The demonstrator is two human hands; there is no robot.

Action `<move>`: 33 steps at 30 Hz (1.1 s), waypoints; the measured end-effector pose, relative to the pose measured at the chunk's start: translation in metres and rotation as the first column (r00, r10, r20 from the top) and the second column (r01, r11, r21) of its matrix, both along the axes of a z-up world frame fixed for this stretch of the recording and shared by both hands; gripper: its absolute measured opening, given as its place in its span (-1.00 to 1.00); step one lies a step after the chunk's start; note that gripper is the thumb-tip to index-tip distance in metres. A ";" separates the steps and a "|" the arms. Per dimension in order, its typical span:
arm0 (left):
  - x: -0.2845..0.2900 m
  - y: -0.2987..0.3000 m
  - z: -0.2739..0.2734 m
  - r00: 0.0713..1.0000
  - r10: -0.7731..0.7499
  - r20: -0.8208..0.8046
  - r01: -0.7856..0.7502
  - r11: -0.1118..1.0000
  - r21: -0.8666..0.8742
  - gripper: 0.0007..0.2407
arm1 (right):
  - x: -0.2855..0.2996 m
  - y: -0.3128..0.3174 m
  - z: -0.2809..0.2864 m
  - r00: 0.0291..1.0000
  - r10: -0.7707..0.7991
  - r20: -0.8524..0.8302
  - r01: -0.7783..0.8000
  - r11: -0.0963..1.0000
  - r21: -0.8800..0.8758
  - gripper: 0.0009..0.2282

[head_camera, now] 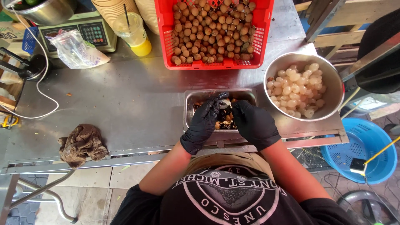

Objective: Peeling longans and separating the pulp from the skin and seeds by hand.

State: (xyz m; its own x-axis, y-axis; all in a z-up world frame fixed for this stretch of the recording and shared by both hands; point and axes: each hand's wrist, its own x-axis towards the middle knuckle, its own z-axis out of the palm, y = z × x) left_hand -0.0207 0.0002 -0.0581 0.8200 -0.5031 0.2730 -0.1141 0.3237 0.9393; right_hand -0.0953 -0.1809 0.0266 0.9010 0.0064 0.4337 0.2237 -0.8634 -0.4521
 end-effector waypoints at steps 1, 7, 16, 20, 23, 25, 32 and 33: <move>0.000 0.001 -0.003 1.000 0.005 0.002 -0.005 1.000 -0.001 -0.69 | -0.001 -0.003 -0.003 1.000 0.005 0.002 -0.005 1.000 -0.001 -0.84; -0.005 0.002 0.003 0.973 0.199 0.122 -0.205 0.978 0.046 -0.71 | 0.000 0.002 -0.002 0.991 0.103 -0.087 -0.068 0.940 0.333 -0.77; -0.021 0.008 0.033 0.864 0.240 0.444 -0.304 0.949 0.079 -0.69 | 0.011 0.022 -0.011 0.994 0.077 0.077 -0.097 0.941 0.325 -0.86; -0.022 0.010 0.028 0.909 0.233 0.346 -0.288 0.950 0.119 -0.67 | 0.012 0.023 -0.014 0.986 0.136 0.094 -0.165 0.851 0.498 -0.83; -0.022 0.011 0.024 0.950 0.198 0.242 -0.240 0.958 0.160 -0.64 | 0.012 0.023 -0.017 0.990 0.111 0.093 -0.143 0.849 0.509 -0.83; -0.018 0.011 0.021 0.967 0.175 0.184 -0.205 0.966 0.159 -0.64 | 0.013 0.022 -0.018 0.989 0.105 0.103 -0.144 0.843 0.518 -0.83; -0.010 0.014 0.022 0.971 0.172 0.164 -0.188 0.978 0.092 -0.65 | 0.021 0.015 -0.027 0.977 0.118 0.176 -0.152 0.970 0.191 -0.86; -0.008 0.012 0.024 0.947 0.217 0.236 -0.255 0.956 0.143 -0.67 | 0.023 0.015 -0.026 0.975 0.155 0.158 -0.185 0.963 0.195 -0.86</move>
State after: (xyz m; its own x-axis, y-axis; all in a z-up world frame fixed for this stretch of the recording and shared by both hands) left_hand -0.0288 0.0123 -0.0343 0.8519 -0.3562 0.3840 -0.3732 0.1015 0.9222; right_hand -0.0722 -0.1655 0.0005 0.8246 0.0508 0.5634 0.4327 -0.6981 -0.5704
